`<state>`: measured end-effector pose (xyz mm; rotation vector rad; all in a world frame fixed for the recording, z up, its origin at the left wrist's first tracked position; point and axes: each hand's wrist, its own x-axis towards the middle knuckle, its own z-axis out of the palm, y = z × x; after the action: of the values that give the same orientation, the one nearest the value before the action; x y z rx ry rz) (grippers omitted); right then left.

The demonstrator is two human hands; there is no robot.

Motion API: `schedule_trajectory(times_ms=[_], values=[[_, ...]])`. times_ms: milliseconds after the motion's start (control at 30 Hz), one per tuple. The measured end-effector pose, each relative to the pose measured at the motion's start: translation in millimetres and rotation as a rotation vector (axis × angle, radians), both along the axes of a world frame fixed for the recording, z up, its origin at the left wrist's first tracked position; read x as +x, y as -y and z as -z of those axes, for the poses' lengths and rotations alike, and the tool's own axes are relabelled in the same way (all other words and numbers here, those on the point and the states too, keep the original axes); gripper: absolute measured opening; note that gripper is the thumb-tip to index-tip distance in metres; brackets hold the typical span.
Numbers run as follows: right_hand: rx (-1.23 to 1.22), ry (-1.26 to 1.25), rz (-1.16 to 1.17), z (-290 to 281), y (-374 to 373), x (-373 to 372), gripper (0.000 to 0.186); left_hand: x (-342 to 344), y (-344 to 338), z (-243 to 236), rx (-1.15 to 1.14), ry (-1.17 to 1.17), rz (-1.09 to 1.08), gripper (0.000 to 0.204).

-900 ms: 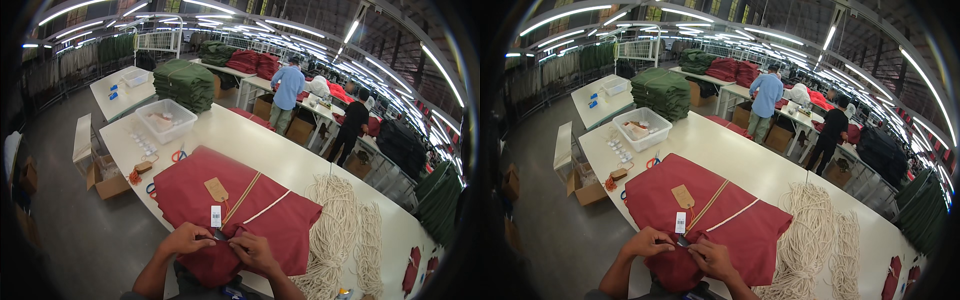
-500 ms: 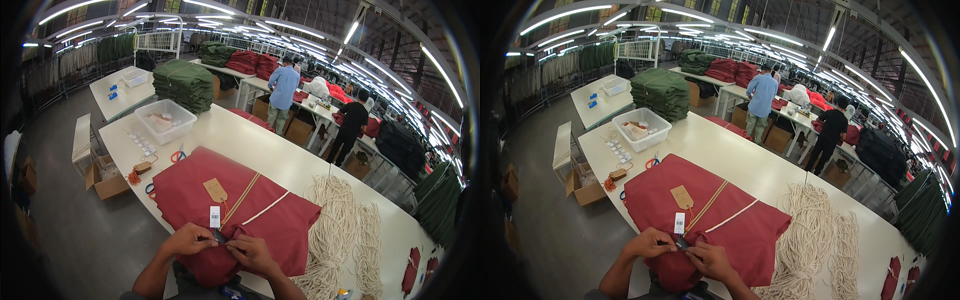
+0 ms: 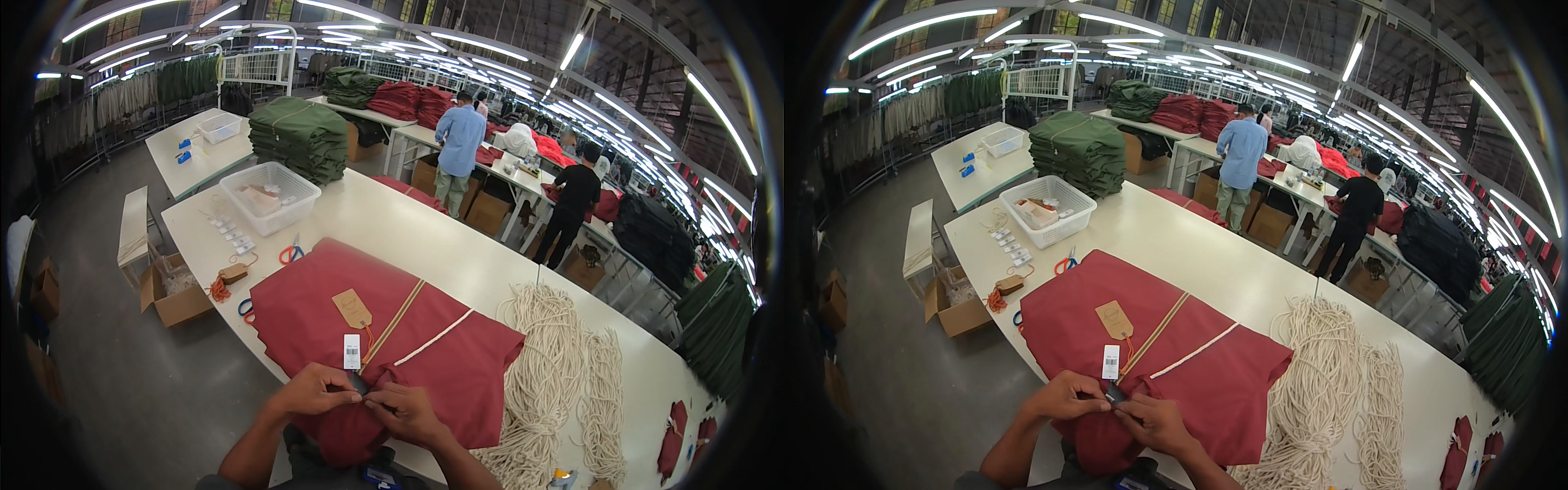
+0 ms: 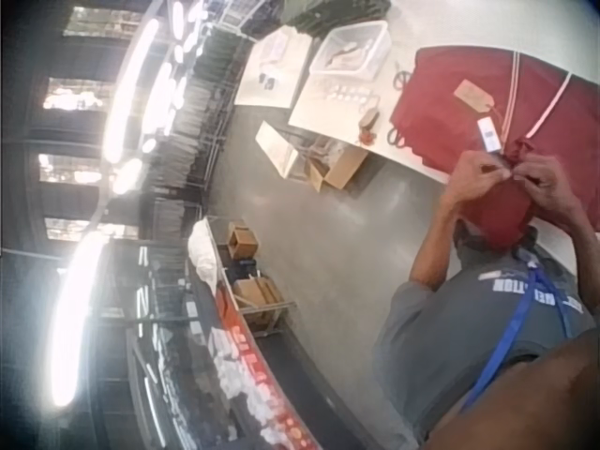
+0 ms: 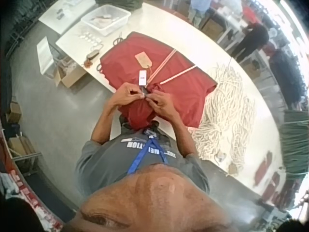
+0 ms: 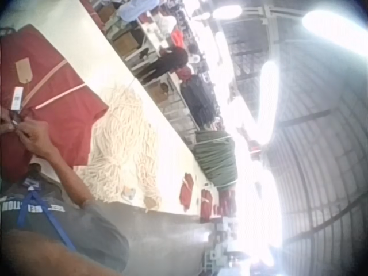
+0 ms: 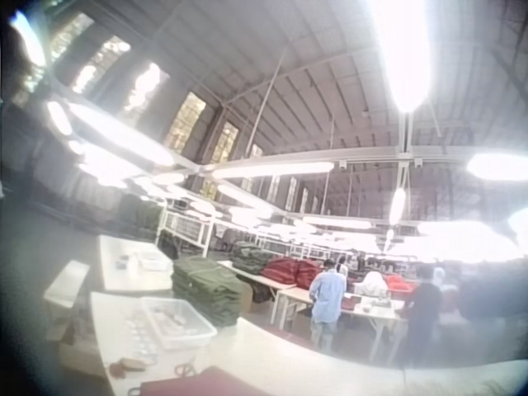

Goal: The person ties a white drawstring on a folded maroon garment, trims the excess with scissors, and attaches a cardboard tag to the drawstring. The person then folds the garment and places it on the table.

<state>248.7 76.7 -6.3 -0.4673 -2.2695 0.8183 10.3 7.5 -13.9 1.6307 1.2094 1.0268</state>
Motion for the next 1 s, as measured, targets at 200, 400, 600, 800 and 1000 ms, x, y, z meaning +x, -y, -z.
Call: schedule_trajectory(times_ms=[200,400,600,800,1000], values=[[-0.035,0.026,0.039,-1.2,5.7,-0.5,0.017,5.2,2.8,-2.8,-0.016,0.067,-0.058,0.016],[-0.106,0.027,0.078,5.7,12.5,-10.9,0.021,24.3,1.9,-9.4,-0.112,0.094,-0.115,0.033],[-0.132,0.071,0.091,-7.5,4.9,4.4,0.017,-8.3,12.8,-20.6,-0.068,-0.036,0.03,0.029],[-0.058,0.114,0.153,-18.6,9.7,-5.0,0.017,-13.6,13.4,-24.4,-0.022,-0.217,0.036,0.019],[-0.222,0.068,0.065,-24.5,10.0,-9.1,0.022,-13.8,30.3,-45.0,0.052,-0.26,-0.051,0.018]])
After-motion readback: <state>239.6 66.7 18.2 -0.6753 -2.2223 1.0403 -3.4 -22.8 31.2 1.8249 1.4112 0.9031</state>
